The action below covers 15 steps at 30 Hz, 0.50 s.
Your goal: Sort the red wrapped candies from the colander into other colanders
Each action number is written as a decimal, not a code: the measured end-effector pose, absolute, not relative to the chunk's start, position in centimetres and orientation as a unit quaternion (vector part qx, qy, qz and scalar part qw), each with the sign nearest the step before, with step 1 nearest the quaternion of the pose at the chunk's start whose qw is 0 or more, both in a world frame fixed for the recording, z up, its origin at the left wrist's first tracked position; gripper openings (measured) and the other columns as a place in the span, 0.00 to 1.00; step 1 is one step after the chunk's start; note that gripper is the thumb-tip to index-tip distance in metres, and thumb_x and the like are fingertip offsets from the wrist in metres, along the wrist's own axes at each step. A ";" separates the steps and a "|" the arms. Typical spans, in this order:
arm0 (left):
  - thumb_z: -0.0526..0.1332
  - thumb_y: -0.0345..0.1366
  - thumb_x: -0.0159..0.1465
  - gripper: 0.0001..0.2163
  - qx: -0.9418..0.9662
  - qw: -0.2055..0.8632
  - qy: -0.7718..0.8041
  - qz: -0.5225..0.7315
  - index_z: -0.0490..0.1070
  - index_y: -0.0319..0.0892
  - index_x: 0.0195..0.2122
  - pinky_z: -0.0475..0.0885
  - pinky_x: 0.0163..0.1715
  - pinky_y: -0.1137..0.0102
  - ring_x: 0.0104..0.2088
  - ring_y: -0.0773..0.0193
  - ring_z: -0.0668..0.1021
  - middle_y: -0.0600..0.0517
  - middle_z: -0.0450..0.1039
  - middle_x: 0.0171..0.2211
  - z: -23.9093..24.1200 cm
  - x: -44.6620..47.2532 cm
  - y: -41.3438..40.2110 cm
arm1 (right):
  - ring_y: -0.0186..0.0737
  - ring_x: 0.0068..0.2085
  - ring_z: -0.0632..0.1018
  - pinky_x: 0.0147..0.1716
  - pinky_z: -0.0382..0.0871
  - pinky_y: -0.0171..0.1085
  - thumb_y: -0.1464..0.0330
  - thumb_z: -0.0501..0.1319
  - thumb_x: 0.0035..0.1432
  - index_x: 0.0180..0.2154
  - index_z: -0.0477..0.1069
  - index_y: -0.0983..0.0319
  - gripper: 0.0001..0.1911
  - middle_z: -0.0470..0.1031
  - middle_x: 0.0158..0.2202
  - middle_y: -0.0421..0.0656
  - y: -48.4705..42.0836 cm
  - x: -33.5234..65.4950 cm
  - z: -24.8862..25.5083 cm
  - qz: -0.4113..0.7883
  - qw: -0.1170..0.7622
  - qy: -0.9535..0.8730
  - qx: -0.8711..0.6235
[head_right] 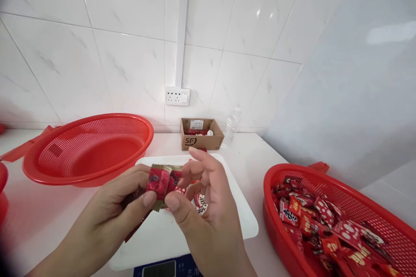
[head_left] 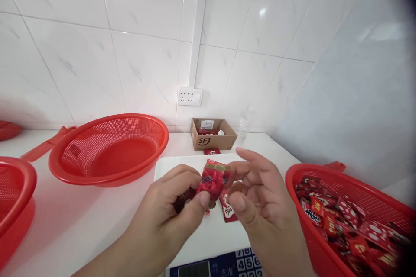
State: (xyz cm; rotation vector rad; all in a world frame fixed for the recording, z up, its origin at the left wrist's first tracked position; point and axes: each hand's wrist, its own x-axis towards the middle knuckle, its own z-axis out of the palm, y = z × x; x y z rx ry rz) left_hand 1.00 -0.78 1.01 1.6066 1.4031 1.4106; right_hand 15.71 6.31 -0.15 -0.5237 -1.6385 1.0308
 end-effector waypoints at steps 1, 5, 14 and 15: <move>0.55 0.39 0.67 0.12 0.615 0.280 0.527 0.515 0.69 0.42 0.28 0.64 0.24 0.74 0.26 0.69 0.67 0.53 0.66 0.29 1.0 1.1 -0.8 | 0.35 0.29 0.78 0.19 0.73 0.29 0.64 0.66 0.55 0.52 0.67 0.49 0.22 0.75 0.37 0.39 6.3 15.7 -0.1 0.440 0.533 -0.686 -0.227; 0.54 0.39 0.68 0.10 0.627 0.301 0.513 0.503 0.71 0.44 0.32 0.67 0.29 0.72 0.30 0.66 0.70 0.52 0.69 0.32 1.0 1.3 -0.6 | 0.33 0.23 0.77 0.17 0.74 0.29 0.67 0.63 0.59 0.41 0.74 0.56 0.07 0.76 0.28 0.39 6.1 15.6 0.1 0.464 0.530 -0.665 -0.248; 0.55 0.48 0.66 0.16 0.517 0.406 0.504 0.560 0.66 0.43 0.26 0.58 0.15 0.76 0.18 0.73 0.62 0.57 0.62 0.22 0.6 1.2 -0.8 | 0.32 0.21 0.76 0.16 0.73 0.30 0.71 0.59 0.61 0.38 0.66 0.55 0.04 0.75 0.27 0.36 6.2 15.5 -0.2 0.510 0.574 -0.616 -0.177; 0.56 0.50 0.65 0.16 0.495 0.433 0.501 0.562 0.65 0.43 0.26 0.56 0.13 0.77 0.16 0.73 0.60 0.58 0.60 0.20 0.6 1.1 -0.9 | 0.32 0.21 0.76 0.16 0.72 0.29 0.72 0.59 0.61 0.39 0.66 0.55 0.06 0.74 0.28 0.36 6.1 15.5 -0.2 0.510 0.572 -0.617 -0.182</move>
